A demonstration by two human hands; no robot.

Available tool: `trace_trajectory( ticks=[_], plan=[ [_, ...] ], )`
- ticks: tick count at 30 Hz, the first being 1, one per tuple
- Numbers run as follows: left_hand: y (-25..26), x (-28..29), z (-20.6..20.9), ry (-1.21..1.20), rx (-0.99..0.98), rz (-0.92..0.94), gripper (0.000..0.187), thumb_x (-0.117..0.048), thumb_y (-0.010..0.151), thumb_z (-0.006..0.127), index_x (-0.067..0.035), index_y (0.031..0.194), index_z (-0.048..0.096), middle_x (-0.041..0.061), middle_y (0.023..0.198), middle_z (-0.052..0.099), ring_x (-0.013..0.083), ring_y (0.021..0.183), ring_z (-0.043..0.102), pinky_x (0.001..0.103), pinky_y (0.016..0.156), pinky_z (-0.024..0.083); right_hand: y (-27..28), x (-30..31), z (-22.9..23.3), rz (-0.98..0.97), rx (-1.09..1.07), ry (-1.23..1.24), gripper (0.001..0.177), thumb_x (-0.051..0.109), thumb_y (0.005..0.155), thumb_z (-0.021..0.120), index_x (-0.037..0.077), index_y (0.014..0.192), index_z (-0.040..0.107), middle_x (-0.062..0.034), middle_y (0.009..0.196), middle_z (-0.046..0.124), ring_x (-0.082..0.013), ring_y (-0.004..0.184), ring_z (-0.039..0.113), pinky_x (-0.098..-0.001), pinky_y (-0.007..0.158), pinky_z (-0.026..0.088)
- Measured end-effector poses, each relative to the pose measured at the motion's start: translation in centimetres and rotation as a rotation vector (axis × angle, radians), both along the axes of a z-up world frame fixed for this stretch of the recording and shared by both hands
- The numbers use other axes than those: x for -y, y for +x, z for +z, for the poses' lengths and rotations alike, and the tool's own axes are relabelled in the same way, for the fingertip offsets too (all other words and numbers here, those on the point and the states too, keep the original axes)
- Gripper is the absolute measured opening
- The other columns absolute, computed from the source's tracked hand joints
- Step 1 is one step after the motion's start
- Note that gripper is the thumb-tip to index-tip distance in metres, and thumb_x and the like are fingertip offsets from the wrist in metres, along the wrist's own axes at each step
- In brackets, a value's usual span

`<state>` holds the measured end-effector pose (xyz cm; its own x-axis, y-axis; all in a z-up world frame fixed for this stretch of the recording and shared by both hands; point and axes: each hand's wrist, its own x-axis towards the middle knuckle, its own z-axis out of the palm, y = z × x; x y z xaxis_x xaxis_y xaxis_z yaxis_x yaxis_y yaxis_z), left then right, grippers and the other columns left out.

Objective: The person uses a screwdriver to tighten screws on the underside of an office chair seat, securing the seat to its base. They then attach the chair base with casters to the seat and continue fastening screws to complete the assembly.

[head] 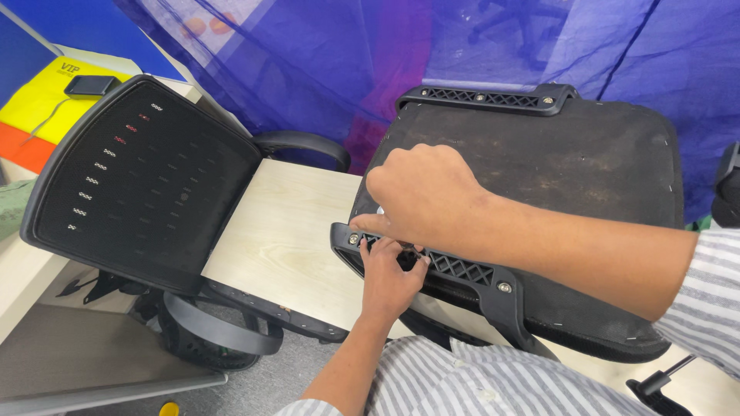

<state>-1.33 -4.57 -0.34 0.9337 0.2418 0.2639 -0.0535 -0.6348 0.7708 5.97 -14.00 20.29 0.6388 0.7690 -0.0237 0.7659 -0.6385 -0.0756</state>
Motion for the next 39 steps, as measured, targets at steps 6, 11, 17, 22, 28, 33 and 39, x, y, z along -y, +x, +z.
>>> trace_trajectory(
  ticks=[6,11,17,22,28,33,39],
  plan=[
    [0.2,0.5,0.1,-0.044,-0.058,0.07,0.018,-0.021,0.078,0.081,-0.009,0.084,0.069,0.003,0.083,0.071,0.0247,0.1,0.066,0.063,0.121,0.017,0.1,0.3,-1.7,-0.02,0.137,0.147,0.045,0.045,0.085,0.071,0.002,0.07,0.075,-0.0185,0.075,0.068,-0.035,0.071,0.07,-0.0483,0.065,0.055],
    [0.5,0.2,-0.6,-0.085,-0.04,0.084,0.022,-0.018,0.075,0.085,-0.005,0.077,0.067,0.004,0.084,0.072,0.0243,0.097,0.068,0.061,0.122,0.015,0.9,0.6,-4.4,-0.007,0.139,0.357,0.03,0.031,0.082,0.069,0.001,0.084,0.069,-0.0178,0.084,0.067,-0.0341,0.08,0.067,-0.0471,0.065,0.053],
    [0.3,0.1,-0.7,-0.104,-0.037,0.074,0.023,-0.017,0.075,0.085,-0.002,0.075,0.068,0.008,0.087,0.073,0.0255,0.101,0.068,0.059,0.122,0.015,2.2,1.4,-6.2,0.196,-0.338,0.641,0.027,0.034,0.095,0.064,0.008,0.096,0.066,-0.0076,0.086,0.071,-0.0231,0.077,0.068,-0.0418,0.066,0.052],
    [0.3,0.1,-0.9,-0.099,-0.067,0.085,0.022,-0.018,0.077,0.084,-0.001,0.078,0.071,0.01,0.089,0.072,0.027,0.101,0.067,0.058,0.125,0.013,1.9,2.3,-6.3,0.125,-0.459,0.649,0.027,0.021,0.081,0.063,0.009,0.105,0.064,-0.0085,0.08,0.068,-0.0215,0.065,0.067,-0.0401,0.06,0.053],
    [0.2,0.0,-0.6,-0.108,-0.021,0.048,0.016,-0.014,0.077,0.08,0.0,0.08,0.071,0.011,0.092,0.074,0.0278,0.113,0.066,0.059,0.124,0.012,1.3,3.2,-6.6,0.235,-0.452,0.711,0.046,0.008,0.073,0.055,0.007,0.118,0.059,-0.0096,0.093,0.068,-0.0237,0.074,0.066,-0.0401,0.068,0.052],
    [0.1,-0.1,-0.3,-0.126,-0.006,0.019,0.024,-0.016,0.08,0.079,-0.002,0.099,0.073,0.01,0.1,0.076,0.0297,0.12,0.061,0.062,0.121,0.011,0.9,3.2,-7.1,0.131,-0.43,0.692,0.036,0.014,0.079,0.061,0.009,0.115,0.065,-0.0073,0.092,0.072,-0.0217,0.079,0.07,-0.0388,0.07,0.054],
    [0.2,-0.3,-0.9,-0.092,-0.09,0.015,0.017,-0.012,0.079,0.076,-0.004,0.094,0.077,0.008,0.094,0.079,0.0272,0.119,0.064,0.061,0.126,0.012,0.7,3.6,-7.3,0.191,-0.353,0.823,0.04,0.012,0.08,0.062,0.007,0.119,0.068,-0.0082,0.101,0.074,-0.0204,0.085,0.071,-0.0353,0.077,0.058]
  ],
)
